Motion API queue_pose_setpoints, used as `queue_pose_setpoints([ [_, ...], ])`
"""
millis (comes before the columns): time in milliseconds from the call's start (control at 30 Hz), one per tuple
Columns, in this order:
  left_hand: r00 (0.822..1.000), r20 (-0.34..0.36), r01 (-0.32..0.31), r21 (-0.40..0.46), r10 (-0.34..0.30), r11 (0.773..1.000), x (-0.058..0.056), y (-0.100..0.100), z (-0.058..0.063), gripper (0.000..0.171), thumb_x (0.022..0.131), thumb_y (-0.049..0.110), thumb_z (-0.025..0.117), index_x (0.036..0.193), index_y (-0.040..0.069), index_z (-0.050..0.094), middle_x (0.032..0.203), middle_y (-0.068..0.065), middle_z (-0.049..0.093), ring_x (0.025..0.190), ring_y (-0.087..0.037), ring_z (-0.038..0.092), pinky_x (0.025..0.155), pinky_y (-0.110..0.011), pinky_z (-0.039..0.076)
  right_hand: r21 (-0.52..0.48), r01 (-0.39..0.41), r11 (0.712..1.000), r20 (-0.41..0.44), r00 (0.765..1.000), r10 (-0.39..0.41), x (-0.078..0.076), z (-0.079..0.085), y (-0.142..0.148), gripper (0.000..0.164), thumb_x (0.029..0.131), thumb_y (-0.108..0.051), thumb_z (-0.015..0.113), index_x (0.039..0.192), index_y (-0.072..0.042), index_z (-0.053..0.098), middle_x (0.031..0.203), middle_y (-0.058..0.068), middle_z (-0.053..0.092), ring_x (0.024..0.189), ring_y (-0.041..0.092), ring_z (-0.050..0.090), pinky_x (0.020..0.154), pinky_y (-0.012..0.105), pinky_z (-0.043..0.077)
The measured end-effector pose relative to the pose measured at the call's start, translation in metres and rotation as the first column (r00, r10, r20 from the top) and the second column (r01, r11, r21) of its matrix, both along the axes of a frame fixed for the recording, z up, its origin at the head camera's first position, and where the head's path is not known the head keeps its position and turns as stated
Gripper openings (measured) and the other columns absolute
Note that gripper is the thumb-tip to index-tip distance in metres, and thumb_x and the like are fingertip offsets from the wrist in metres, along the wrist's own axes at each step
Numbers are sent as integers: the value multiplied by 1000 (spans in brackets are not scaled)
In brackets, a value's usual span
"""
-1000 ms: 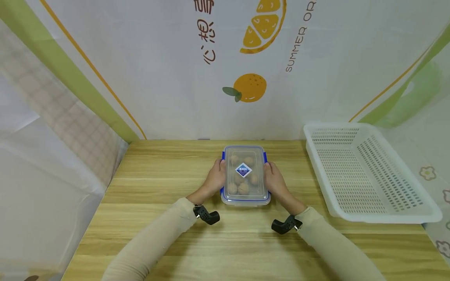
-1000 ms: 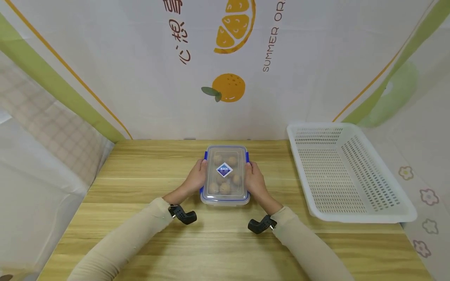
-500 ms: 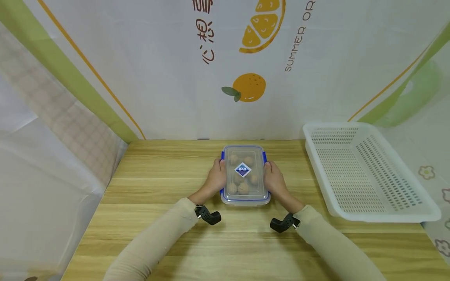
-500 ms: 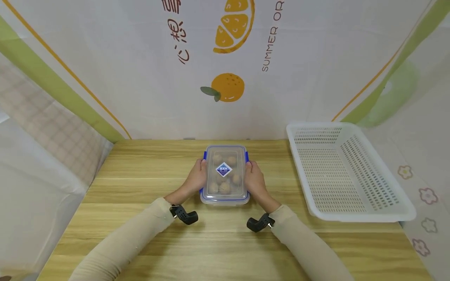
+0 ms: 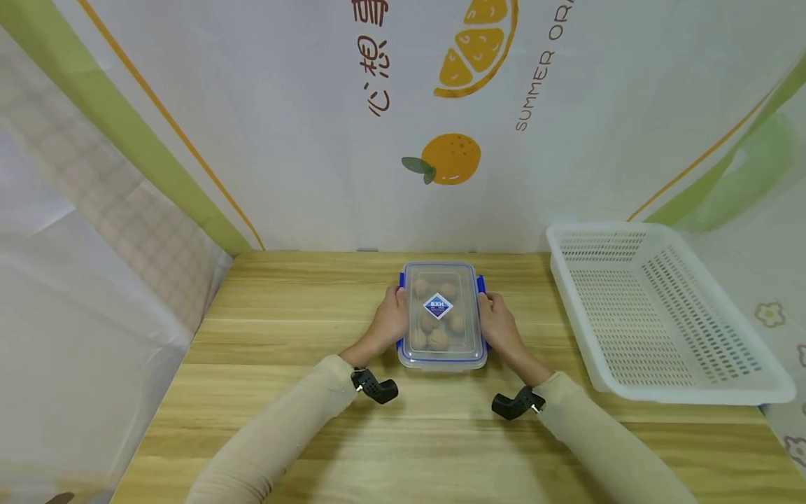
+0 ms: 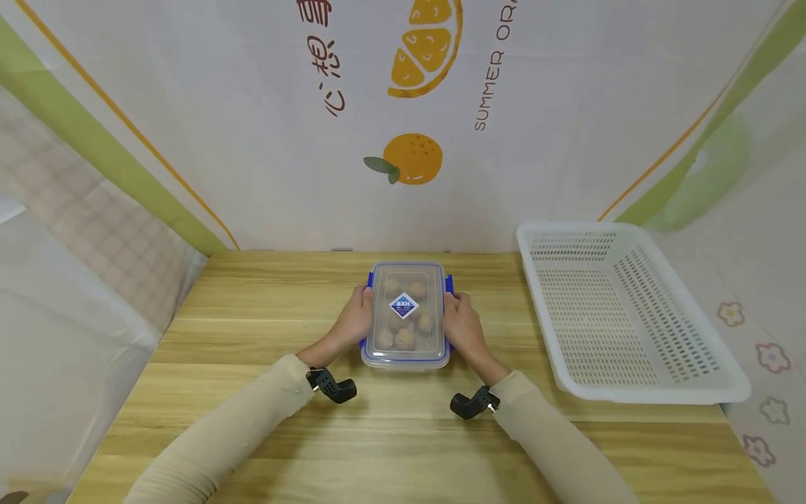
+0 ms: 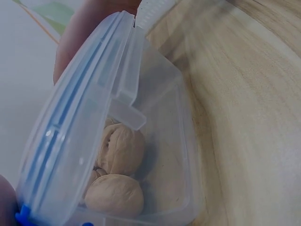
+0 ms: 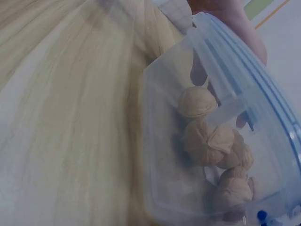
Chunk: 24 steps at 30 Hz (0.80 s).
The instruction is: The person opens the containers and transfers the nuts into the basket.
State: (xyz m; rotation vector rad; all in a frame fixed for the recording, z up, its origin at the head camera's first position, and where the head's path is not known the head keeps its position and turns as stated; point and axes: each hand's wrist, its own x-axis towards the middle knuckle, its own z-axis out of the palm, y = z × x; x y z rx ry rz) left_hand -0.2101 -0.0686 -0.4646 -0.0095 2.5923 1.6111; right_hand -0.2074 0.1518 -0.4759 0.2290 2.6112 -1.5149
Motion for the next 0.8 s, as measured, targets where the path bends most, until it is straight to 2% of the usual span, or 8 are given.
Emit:
queue_pose_setpoints([
  [133,1000,-5,3,-10,-3,1000,0,1,0,45,114,24,24,141,-9,40,122,-32,59,110,-42,62,94,-55,58,-3,12,1000,-17,1000,-12,0,1,3,65,111,-43,30,152,7,32,146,32,47,133,46,48,115,58,41],
  [300,1000,-3,10,-3,-10,1000,0,0,1,46,114,24,24,142,-9,39,124,-32,58,112,-43,62,96,-55,57,-19,1,1000,-94,996,-3,-2,4,3,64,111,-37,35,151,13,31,140,35,49,128,47,51,112,58,44],
  [400,1000,-1,10,-5,-10,1000,-1,0,0,46,114,24,24,142,-9,39,124,-32,58,112,-42,62,96,-55,57,-43,-33,999,-122,992,28,-2,6,0,64,111,-35,37,153,12,28,148,34,40,135,46,43,116,58,40],
  [600,1000,9,5,-14,-5,1000,0,-1,1,45,114,26,24,141,-7,40,122,-31,59,110,-42,62,93,-54,59,-107,-133,985,-92,988,123,1,4,-11,70,111,-36,39,160,6,11,161,30,20,149,45,24,125,59,25],
  [733,1000,23,10,6,-10,1000,-1,-1,0,47,114,27,24,143,-7,39,125,-31,57,112,-42,62,94,-54,58,-101,-149,984,-76,987,142,3,2,-17,77,110,-38,43,161,3,3,166,27,10,153,43,12,127,57,14],
  [800,1000,23,11,25,-11,1000,-1,-1,-1,47,114,26,24,144,-7,38,126,-31,57,114,-42,61,96,-55,58,-88,-146,985,-66,988,140,4,2,-17,79,110,-39,45,161,2,2,167,26,9,152,44,12,127,58,13],
])
